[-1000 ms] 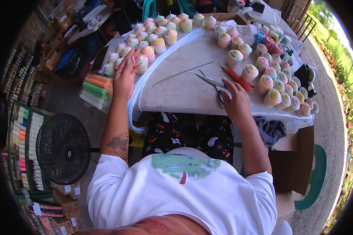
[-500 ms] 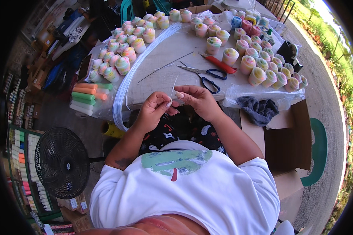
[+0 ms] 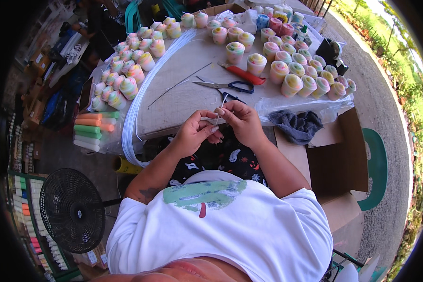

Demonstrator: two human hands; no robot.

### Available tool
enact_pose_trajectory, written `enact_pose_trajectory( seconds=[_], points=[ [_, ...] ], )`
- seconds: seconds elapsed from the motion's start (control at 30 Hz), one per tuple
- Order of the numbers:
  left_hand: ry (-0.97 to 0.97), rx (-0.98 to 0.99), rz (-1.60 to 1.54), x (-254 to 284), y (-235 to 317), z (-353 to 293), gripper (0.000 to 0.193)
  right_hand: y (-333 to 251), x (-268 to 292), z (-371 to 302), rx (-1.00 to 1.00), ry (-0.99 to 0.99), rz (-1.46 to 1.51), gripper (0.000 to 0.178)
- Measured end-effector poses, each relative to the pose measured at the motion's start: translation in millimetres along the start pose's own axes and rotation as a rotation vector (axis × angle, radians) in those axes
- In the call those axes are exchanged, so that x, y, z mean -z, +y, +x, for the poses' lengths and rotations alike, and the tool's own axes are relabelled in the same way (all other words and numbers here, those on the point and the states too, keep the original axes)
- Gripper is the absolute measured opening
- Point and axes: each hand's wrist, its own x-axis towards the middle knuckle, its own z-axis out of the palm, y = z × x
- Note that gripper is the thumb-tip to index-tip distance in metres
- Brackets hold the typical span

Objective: The person inserts a wick into the center of a small cylindrical candle, trims the wick with scissors, and places the finished candle on the table. The person repeats this process with several candles, handling wicks and candles one at a time.

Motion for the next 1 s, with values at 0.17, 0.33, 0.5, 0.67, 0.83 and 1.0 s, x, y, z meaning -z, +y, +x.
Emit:
enact_pose_trajectory(
  seconds=[0.17, 0.33, 0.5, 0.67, 0.83, 1.0],
  points=[
    [0.034, 0.022, 0.04, 8.2, -5.6, -1.8, 0.022, 6.9, -2.7, 2.6, 0.114, -0.057, -0.175, 0.01],
    [0.082, -0.026, 0.04, 18.5, -12.0, -5.4, 0.018, -0.7, -16.7, 5.4, 0.271, -0.039, -0.354, 0.011],
    [0.146, -0.039, -0.296, 19.4, -15.6, -11.4, 0.009, 11.6, -4.1, -3.7, 0.367, 0.199, -0.402, 0.012],
    [0.265, -0.025, -0.368, 24.0, -19.2, -8.2, 0.01, 26.6, 18.3, -13.7, 0.262, 0.285, -0.381, 0.01],
    [0.263, 0.002, -0.505, 16.7, -16.6, -7.2, 0.012, 17.1, 1.2, -18.5, 0.365, 0.093, -0.473, 0.017],
    [0.18, 0.009, -0.678, 12.0, -13.7, -11.4, 0.011, 16.4, -22.8, -10.0, 0.476, -0.009, -0.334, 0.023]
  ],
)
